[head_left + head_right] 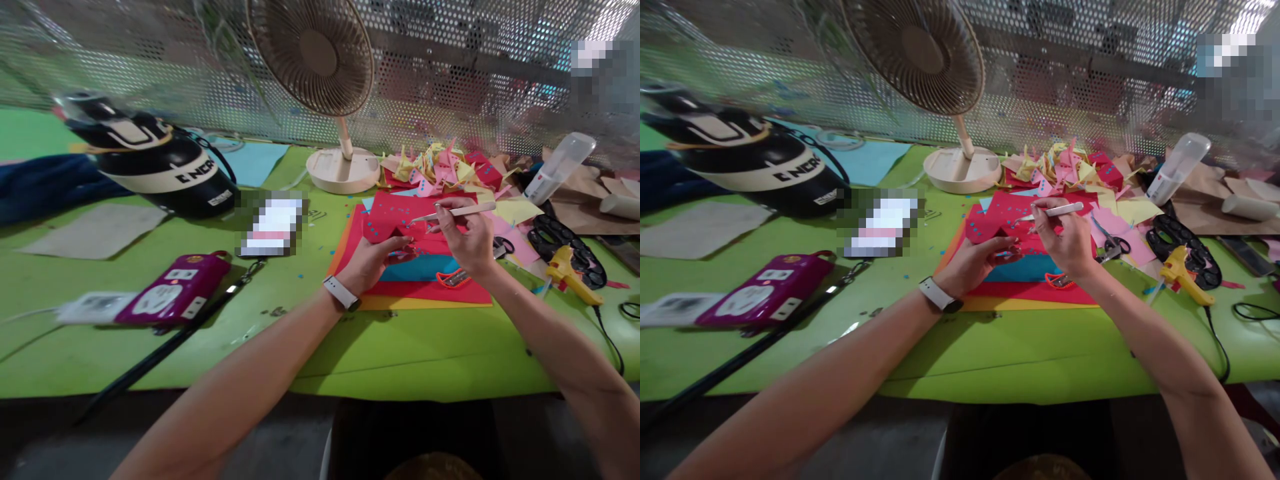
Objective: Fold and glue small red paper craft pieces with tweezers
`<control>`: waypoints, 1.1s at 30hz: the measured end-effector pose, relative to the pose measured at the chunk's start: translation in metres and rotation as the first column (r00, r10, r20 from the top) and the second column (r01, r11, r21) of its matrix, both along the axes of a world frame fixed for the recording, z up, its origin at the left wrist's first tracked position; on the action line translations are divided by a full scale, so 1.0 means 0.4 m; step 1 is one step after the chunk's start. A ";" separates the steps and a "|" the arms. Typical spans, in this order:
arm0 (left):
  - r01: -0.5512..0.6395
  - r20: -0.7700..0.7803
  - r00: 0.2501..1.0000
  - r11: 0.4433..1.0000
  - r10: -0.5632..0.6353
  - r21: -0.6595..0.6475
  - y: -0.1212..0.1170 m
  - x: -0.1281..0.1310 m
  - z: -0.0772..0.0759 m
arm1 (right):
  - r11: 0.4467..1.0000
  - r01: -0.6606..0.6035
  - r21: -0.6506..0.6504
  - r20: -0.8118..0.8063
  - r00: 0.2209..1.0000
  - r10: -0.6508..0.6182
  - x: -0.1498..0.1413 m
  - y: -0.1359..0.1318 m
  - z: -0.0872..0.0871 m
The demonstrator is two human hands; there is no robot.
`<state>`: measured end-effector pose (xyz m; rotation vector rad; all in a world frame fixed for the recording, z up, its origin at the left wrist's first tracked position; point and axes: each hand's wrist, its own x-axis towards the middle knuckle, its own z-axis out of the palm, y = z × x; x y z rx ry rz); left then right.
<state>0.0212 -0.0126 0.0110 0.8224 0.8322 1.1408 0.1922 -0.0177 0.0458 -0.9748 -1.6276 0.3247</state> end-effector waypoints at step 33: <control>-0.011 0.043 0.999 0.998 0.014 -0.063 -0.003 0.003 0.002 | 0.924 -0.227 -0.308 -0.493 0.868 0.049 0.011 0.056 -0.034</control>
